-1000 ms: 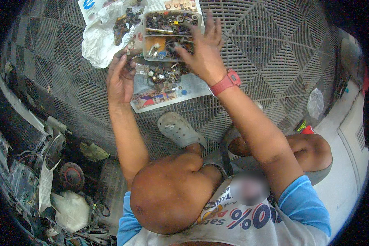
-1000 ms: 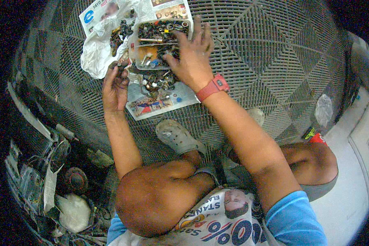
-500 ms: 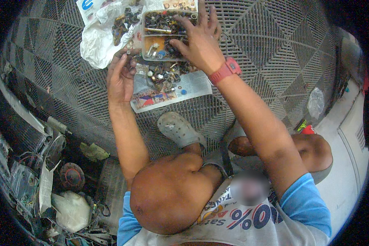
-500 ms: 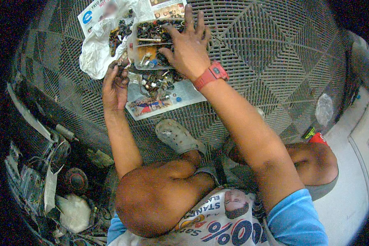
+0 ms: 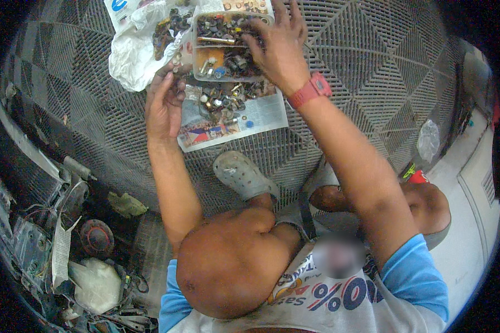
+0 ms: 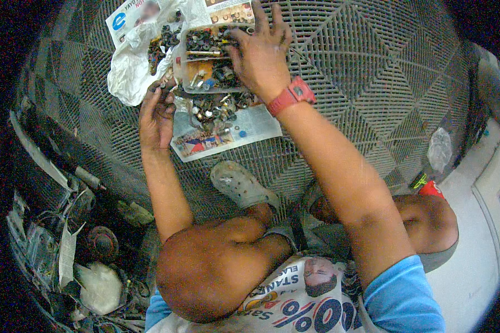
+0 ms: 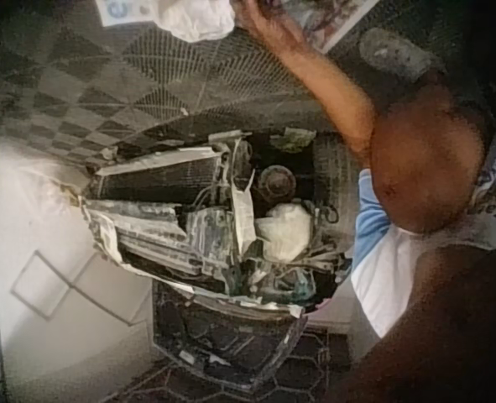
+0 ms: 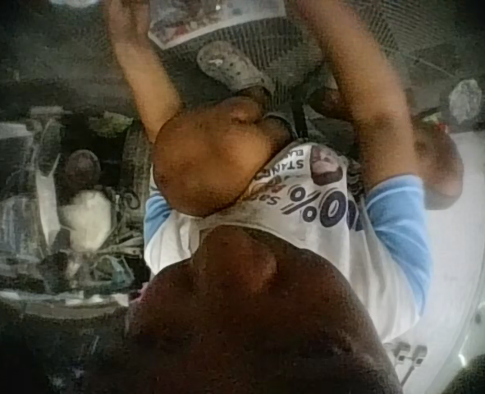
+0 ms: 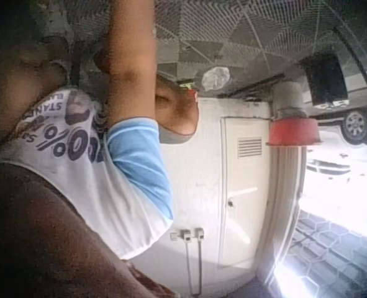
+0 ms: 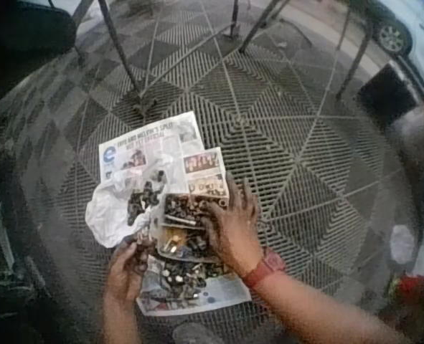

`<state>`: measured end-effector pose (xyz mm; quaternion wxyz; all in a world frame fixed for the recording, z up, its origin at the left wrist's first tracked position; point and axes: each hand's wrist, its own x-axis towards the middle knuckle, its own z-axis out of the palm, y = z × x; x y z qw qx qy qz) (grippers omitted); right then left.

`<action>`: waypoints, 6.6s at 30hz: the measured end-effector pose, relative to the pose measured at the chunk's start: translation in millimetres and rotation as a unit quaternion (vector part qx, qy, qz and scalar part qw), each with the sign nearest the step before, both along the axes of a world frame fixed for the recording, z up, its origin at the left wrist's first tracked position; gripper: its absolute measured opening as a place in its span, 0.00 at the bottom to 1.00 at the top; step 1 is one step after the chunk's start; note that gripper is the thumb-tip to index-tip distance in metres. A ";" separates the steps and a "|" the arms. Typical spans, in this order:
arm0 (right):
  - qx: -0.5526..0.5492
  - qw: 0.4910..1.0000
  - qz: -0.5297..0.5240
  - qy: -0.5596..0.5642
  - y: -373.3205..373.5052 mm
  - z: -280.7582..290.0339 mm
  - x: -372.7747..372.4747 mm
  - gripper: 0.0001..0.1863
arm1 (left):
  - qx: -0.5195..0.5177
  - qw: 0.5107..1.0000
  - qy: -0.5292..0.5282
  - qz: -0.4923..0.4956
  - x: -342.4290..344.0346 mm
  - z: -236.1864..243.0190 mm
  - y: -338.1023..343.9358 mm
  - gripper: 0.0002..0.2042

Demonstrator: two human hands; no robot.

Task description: The person sorts small metal parts from a plastic bag onto newspaper, then walks to a white car and uses a wrench to tighten bolts on the front bumper area.

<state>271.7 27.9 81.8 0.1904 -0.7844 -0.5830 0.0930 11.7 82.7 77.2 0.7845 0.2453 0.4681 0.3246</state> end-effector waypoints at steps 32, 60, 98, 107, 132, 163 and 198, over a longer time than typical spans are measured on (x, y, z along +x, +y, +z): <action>0.021 0.794 -0.070 0.604 3.9 0.2 35.0 0.12 | -0.008 1.000 -0.029 0.004 -5.1 -2.6 0.5 0.13; -0.018 0.715 -0.215 0.665 -33.4 -14.0 79.6 0.16 | 0.001 0.999 -0.041 -0.013 4.2 3.6 1.3 0.12; 0.007 0.986 0.106 0.130 -67.6 13.5 -14.5 0.14 | -0.093 0.979 0.087 0.161 -40.2 -60.3 -27.1 0.09; -0.210 0.918 0.008 0.338 -63.1 27.1 -73.1 0.36 | -0.103 0.973 0.087 0.188 -30.3 -63.3 -25.6 0.06; -0.159 0.884 -0.101 0.429 -73.4 21.4 -60.1 0.42 | -0.095 0.982 0.096 0.134 -27.3 -50.2 -20.7 0.07; -0.150 0.872 -0.061 0.461 -19.8 -5.7 -35.6 0.49 | -0.092 0.981 0.118 0.125 -28.2 -53.0 -21.7 0.09; -0.122 0.891 -0.140 0.414 -92.0 15.0 -33.4 0.27 | -0.098 0.980 0.107 0.134 -31.0 -56.1 -21.3 0.06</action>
